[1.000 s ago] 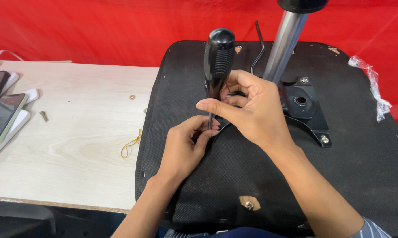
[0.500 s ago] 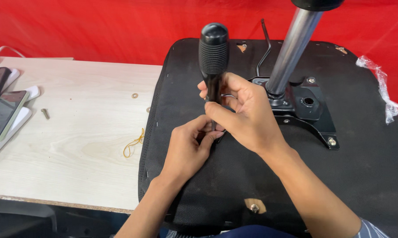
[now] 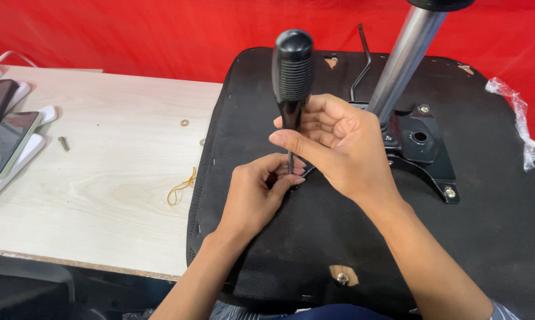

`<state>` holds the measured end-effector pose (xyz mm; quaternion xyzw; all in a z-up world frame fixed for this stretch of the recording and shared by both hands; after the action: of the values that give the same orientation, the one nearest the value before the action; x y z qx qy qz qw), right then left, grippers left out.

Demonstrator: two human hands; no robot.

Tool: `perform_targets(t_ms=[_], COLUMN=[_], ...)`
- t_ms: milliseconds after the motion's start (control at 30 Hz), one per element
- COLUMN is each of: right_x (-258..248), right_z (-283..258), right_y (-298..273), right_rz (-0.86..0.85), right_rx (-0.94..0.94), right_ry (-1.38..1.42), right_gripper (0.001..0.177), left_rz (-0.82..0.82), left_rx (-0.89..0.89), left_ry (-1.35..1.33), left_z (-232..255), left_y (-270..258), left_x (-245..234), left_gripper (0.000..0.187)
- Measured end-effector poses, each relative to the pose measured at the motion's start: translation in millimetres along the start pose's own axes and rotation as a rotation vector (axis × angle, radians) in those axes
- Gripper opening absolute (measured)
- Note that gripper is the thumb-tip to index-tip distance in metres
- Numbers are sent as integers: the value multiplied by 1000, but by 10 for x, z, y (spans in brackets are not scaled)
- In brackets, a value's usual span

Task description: The person uses a screwdriver to tighten screws into the underside of an office chair seat, securing the central gas-lift mechanism. The person works on multiple screw locations around the metal mounting plate, progressively tightening each fastener.

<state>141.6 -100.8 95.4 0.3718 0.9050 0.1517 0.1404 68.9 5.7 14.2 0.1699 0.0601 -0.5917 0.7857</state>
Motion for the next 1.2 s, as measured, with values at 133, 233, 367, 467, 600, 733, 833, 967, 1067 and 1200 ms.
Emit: perform_targets(t_ms=[133,233,367,467,600,733,833,967,1067,1200], right_x=[20,34,35,3,-69,-96,-90,-51,-80,-125], right_z=[2,-5,13,-59,-21,-136,-120,-75,-49,-26], right_y=[-72,-93,-82,-66,-73,-80,-98,-121,-112,-90], right_rz=[0,13,52,78,67,44,45,28,53,3], right_rx=[4,-49,-41,-71,89,-39,-54,-23,18,73], right_ry=[35,-8,-56,-158,-136,-200,-163,-159,-188,-162], right_gripper=[27,25,24,23,32,36,34,29,30,30], left_rz=[-20,-38,-42,-30,-19,-20,-18,-15,-14,-29], left_rx=[-58,-3,78,70,33,20,77,48,44,222], left_ry=[75,53,-2,-14,53,53,28,56,33,-7], left_z=[40,89,109,99,91,105,151,117,109,238], left_y=[-18,-21,-9,-17,-10,-13,-17,-11,-9,-56], left_x=[-5,5,15,19,16,1,-5,-12,-7,-10], left_gripper=[20,21,19,19,18,18,18,16,15,24])
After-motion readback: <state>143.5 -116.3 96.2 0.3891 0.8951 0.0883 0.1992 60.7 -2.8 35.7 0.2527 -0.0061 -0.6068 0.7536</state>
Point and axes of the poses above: each hand's wrist, its own y-axis towards the middle knuckle, its own x-axis out of the palm, z = x × y, the point moved 7 cm from there along y, towards the middle knuckle, and after that the axes turned 4 degrees about -z, right-handed, at the moved point
